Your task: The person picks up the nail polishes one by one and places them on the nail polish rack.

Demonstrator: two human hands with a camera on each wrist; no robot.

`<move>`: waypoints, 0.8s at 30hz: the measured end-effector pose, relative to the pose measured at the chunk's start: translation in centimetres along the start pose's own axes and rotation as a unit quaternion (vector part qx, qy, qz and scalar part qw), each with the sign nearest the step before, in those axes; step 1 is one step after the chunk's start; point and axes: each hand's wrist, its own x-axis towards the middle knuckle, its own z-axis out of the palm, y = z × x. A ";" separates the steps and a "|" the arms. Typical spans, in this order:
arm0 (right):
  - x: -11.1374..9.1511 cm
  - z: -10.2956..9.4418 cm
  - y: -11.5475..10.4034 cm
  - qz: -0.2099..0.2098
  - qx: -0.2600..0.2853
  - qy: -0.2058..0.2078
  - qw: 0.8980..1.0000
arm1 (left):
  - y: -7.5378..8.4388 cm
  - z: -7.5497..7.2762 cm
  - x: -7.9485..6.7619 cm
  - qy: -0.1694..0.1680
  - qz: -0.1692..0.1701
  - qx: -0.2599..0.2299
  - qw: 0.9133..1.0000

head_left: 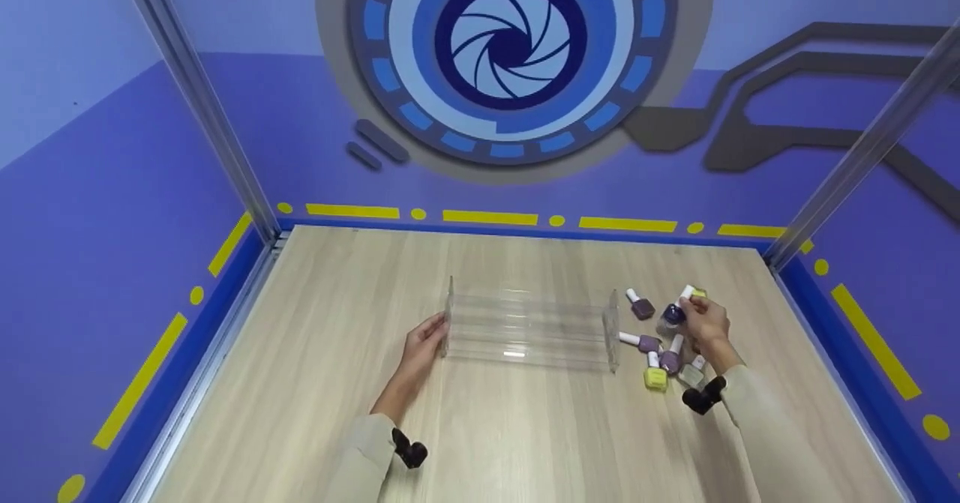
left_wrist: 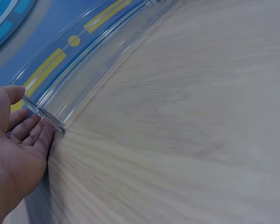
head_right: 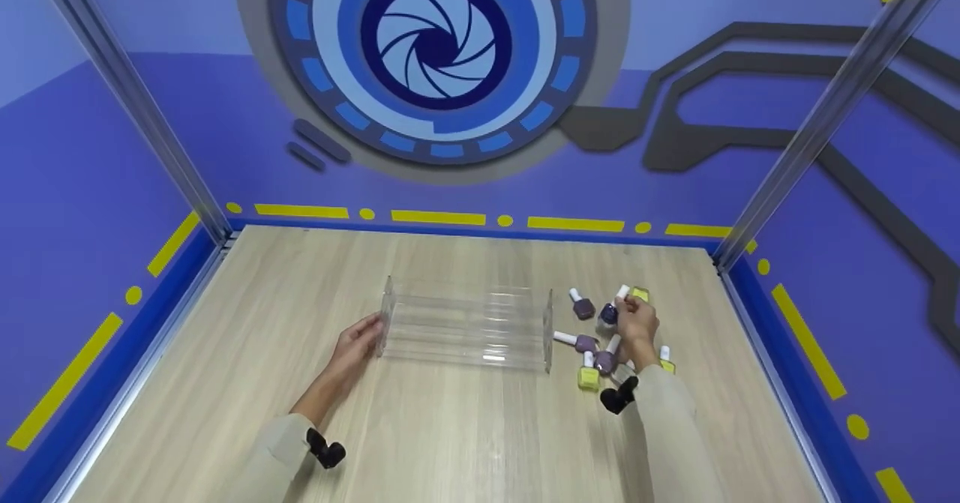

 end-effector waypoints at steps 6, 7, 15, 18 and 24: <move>-0.4 0.0 -1.3 -0.023 0.040 -0.018 0.999 | 0.2 -0.1 -0.3 -0.003 0.001 0.005 1.000; -0.5 0.1 -1.4 -0.028 0.048 -0.020 0.998 | 0.2 -0.1 -0.4 -0.002 -0.001 0.010 1.000; -1.0 0.8 -2.9 -0.060 0.066 -0.037 0.995 | -0.1 0.0 -0.7 0.010 -0.017 0.039 0.999; -1.2 1.0 -3.4 -0.082 0.059 -0.033 0.994 | 0.0 0.1 -0.8 0.007 -0.012 0.034 0.999; -1.6 1.6 -4.3 -0.122 0.042 -0.038 0.991 | 2.0 0.4 -2.3 0.002 -0.012 0.042 0.999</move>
